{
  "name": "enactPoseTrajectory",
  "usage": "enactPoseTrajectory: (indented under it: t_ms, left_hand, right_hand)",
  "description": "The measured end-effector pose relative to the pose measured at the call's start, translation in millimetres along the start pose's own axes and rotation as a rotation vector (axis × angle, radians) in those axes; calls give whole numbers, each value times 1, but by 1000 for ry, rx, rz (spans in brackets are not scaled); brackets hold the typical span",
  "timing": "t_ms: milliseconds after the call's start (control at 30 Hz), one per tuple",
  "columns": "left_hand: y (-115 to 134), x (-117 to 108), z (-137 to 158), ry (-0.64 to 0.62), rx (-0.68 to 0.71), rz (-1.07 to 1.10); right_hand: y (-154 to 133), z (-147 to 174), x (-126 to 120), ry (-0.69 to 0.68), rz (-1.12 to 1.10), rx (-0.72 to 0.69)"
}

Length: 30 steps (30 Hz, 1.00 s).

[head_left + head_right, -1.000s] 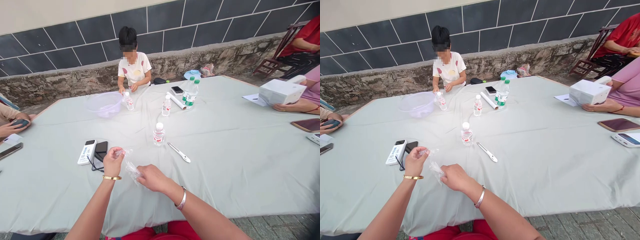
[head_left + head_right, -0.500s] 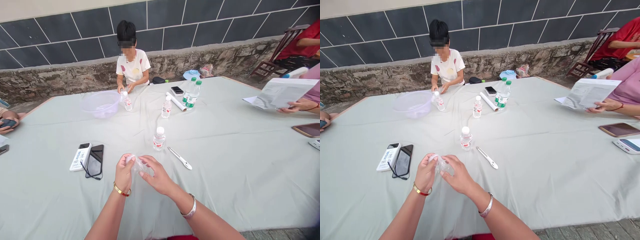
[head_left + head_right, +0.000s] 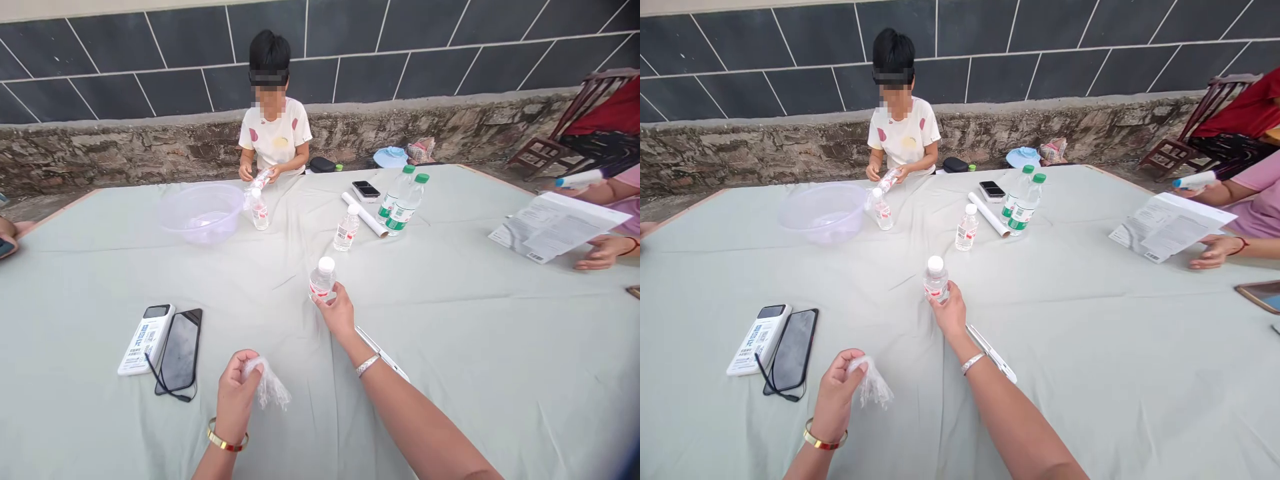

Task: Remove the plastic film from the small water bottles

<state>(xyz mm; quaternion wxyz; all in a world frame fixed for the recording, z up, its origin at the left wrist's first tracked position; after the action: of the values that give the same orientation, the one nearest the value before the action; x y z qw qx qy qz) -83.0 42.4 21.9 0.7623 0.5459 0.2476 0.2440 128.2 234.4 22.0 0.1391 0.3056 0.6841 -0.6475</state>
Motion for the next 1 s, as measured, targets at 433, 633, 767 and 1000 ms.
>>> enactPoseTrajectory:
  t_ms: [433, 633, 767, 1000]
  left_hand:
    - [-38, 10, 18, -10, -21, -258]
    - [-30, 10, 11, -10, 172, -273]
    - [-23, 13, -22, -36, 99, -216]
    - [22, -4, -80, 32, 324, -377]
  right_hand:
    - [-40, -196, 88, 69, 10, 127]
    - [-35, -128, 73, 74, 33, 52]
    - [-21, -7, 58, -151, -11, -242]
    - [-10, 76, 36, -170, 177, -698]
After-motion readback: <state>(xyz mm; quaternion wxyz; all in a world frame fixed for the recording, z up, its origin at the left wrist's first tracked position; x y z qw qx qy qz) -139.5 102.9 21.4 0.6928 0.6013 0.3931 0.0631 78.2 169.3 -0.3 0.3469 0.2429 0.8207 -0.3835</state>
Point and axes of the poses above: each hand's wrist, its own z-axis away from the middle knuckle, its own x-axis out of the palm, y = z × x, the point moved 6 cm from there along -z, towards the middle knuckle, and after that the axes turned 9 degrees about y, right-handed, at the moved point
